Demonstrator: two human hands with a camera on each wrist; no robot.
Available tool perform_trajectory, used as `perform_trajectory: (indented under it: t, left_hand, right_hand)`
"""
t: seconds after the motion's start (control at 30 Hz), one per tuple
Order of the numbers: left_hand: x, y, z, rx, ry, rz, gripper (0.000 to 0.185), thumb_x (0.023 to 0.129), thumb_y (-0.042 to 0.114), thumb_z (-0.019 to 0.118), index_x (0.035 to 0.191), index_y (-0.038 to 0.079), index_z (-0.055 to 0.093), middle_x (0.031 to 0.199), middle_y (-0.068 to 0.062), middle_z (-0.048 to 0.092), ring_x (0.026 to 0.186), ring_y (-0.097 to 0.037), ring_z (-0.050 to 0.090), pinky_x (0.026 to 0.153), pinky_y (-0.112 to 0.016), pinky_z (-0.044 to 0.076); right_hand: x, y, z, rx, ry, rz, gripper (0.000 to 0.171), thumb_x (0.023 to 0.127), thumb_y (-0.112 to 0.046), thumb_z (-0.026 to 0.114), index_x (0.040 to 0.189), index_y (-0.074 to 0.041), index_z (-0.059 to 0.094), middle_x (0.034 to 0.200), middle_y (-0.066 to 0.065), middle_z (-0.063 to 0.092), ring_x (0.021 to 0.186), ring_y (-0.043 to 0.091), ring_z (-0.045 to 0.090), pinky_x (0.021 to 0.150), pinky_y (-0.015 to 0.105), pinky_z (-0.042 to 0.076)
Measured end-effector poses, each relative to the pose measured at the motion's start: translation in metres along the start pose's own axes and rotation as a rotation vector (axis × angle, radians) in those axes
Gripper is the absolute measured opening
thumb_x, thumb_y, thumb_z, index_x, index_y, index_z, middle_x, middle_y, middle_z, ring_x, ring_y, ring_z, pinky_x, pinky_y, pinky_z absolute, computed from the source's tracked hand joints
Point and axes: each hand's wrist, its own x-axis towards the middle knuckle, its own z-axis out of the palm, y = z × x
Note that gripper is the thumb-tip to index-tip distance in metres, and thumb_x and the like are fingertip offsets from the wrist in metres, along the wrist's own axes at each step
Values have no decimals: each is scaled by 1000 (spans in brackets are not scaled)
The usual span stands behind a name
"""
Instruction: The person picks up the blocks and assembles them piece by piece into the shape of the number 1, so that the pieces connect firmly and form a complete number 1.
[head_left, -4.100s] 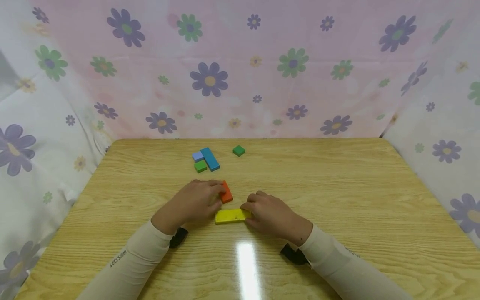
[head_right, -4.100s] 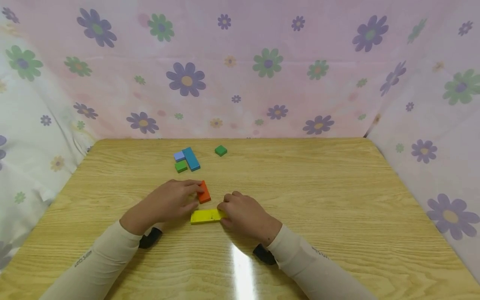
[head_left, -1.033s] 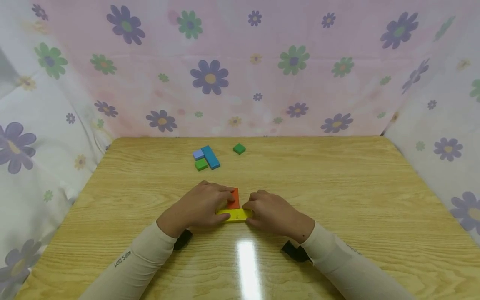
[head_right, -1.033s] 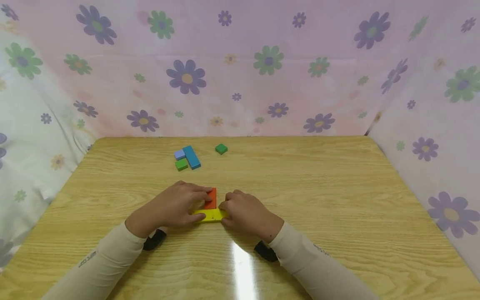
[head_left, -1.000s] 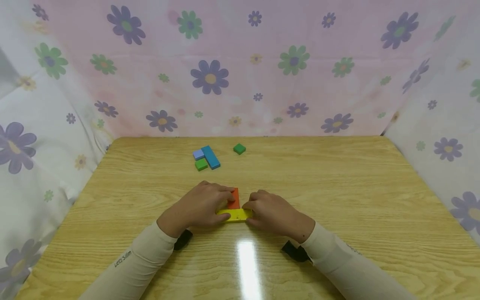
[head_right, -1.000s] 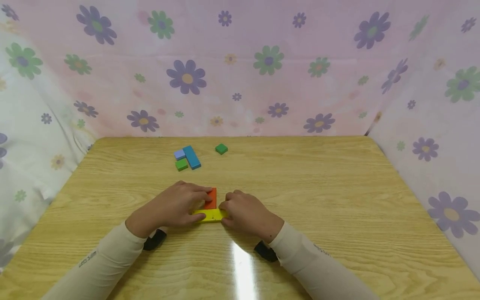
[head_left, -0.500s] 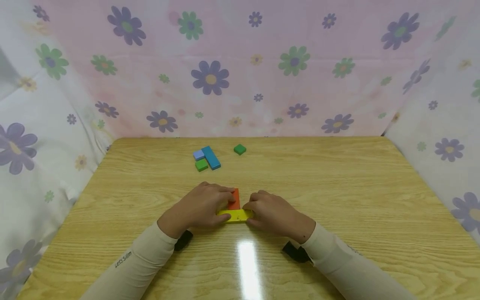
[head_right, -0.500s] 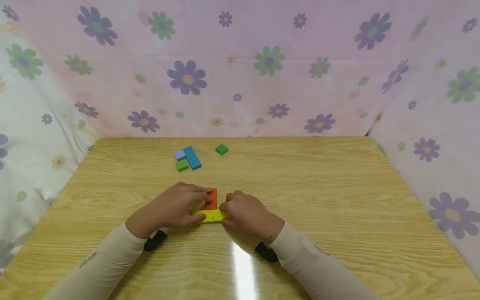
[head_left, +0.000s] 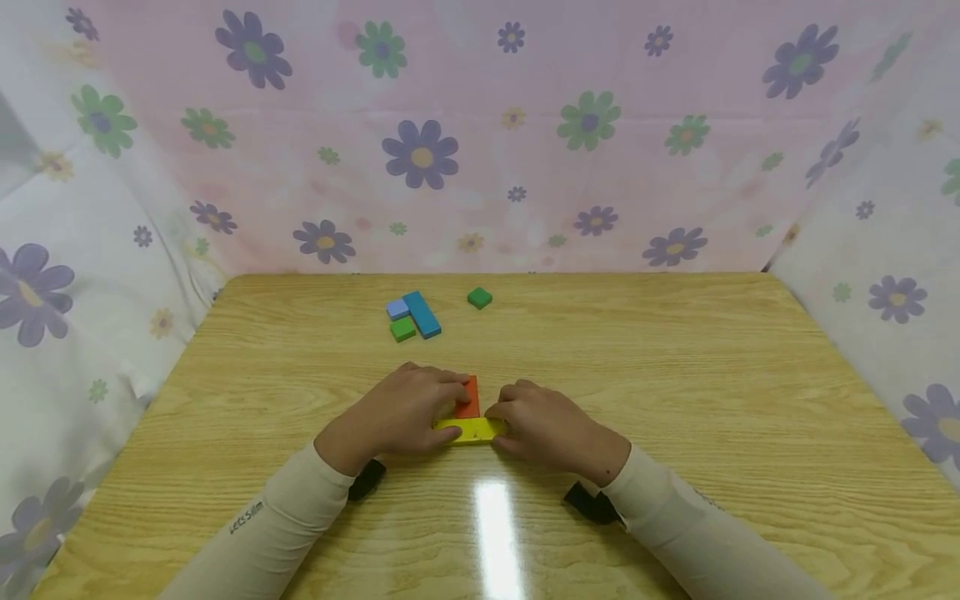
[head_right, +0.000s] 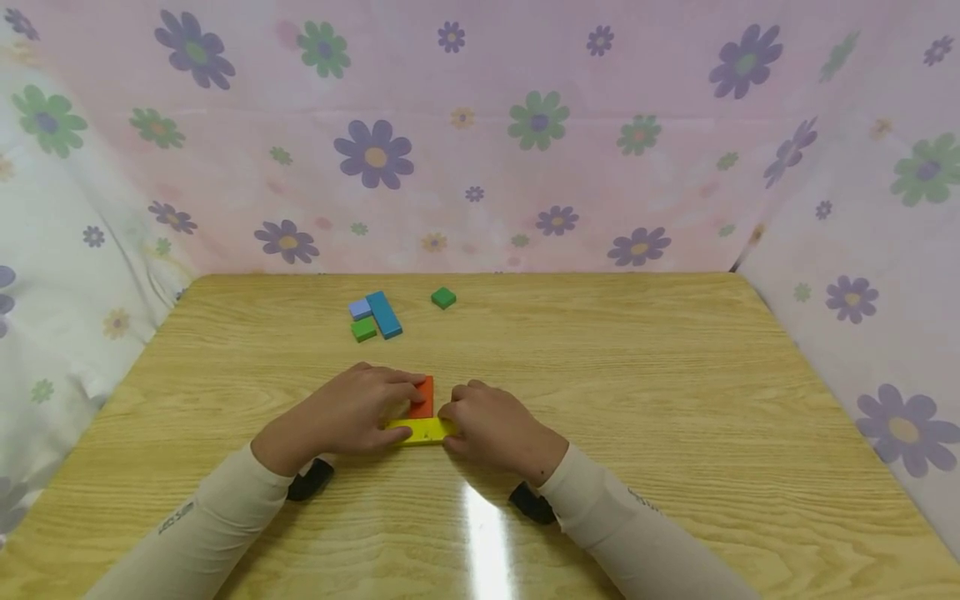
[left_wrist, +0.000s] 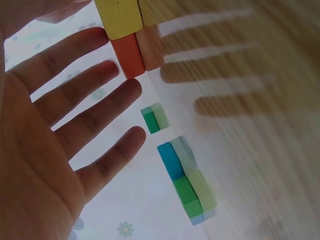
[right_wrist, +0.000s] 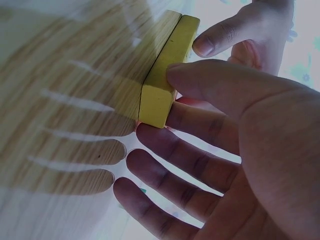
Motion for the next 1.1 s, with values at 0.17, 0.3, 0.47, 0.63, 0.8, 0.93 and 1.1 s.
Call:
perform_trajectory:
  t: [0.17, 0.3, 0.47, 0.63, 0.8, 0.93, 1.1]
  left_hand:
    - [1, 0, 0, 21, 25, 5, 31, 89, 36, 72, 116, 21, 72, 142, -3, 60, 126, -22, 60, 100, -47, 50]
    - [2, -5, -2, 50, 55, -46, 32, 94, 37, 67, 121, 20, 70, 140, -4, 61, 127, -26, 60, 102, -50, 49]
    - [4, -18, -4, 106, 101, -151, 37, 97, 38, 64, 129, 19, 66, 138, -4, 62, 127, -26, 60, 100, -51, 50]
    - [7, -31, -7, 127, 81, -222, 42, 97, 37, 64, 134, 16, 63, 137, -7, 63, 125, -29, 61, 97, -53, 52]
    - [12, -41, -9, 102, 46, -284, 46, 99, 37, 61, 139, 14, 60, 139, -8, 62, 128, -31, 59, 99, -56, 50]
    - [16, -45, -10, 107, 50, -286, 49, 99, 36, 62, 141, 12, 58, 140, -10, 61, 127, -32, 59, 97, -57, 51]
    - [18, -46, -11, 146, 44, -295, 55, 99, 39, 62, 144, 9, 55, 144, -12, 58, 128, -33, 59, 95, -55, 53]
  right_hand:
    - [0, 1, 1, 0, 4, -5, 25, 86, -24, 79, 107, -12, 76, 97, 1, 69, 86, 15, 59, 70, 25, 53]
    - [0, 1, 2, -1, 13, -15, 23, 86, -23, 79, 106, -12, 77, 97, 1, 69, 86, 15, 60, 70, 24, 53]
    - [-1, 1, 2, -3, 9, -9, 23, 86, -24, 79, 106, -11, 77, 97, 2, 70, 85, 15, 59, 69, 25, 53]
    - [-2, 2, 4, -6, -3, 4, 26, 87, -24, 78, 108, -10, 77, 99, 3, 70, 87, 16, 60, 70, 27, 54]
    - [-2, 3, 4, -18, 9, -4, 25, 87, -23, 78, 108, -10, 76, 98, 3, 69, 86, 16, 60, 68, 26, 53]
    - [-2, 3, 4, -16, 20, -13, 24, 87, -23, 78, 107, -10, 76, 98, 3, 69, 85, 15, 59, 67, 25, 52]
    - [-1, 2, 3, -22, 31, -27, 24, 88, -24, 77, 107, -11, 77, 98, 1, 69, 85, 15, 59, 67, 23, 52]
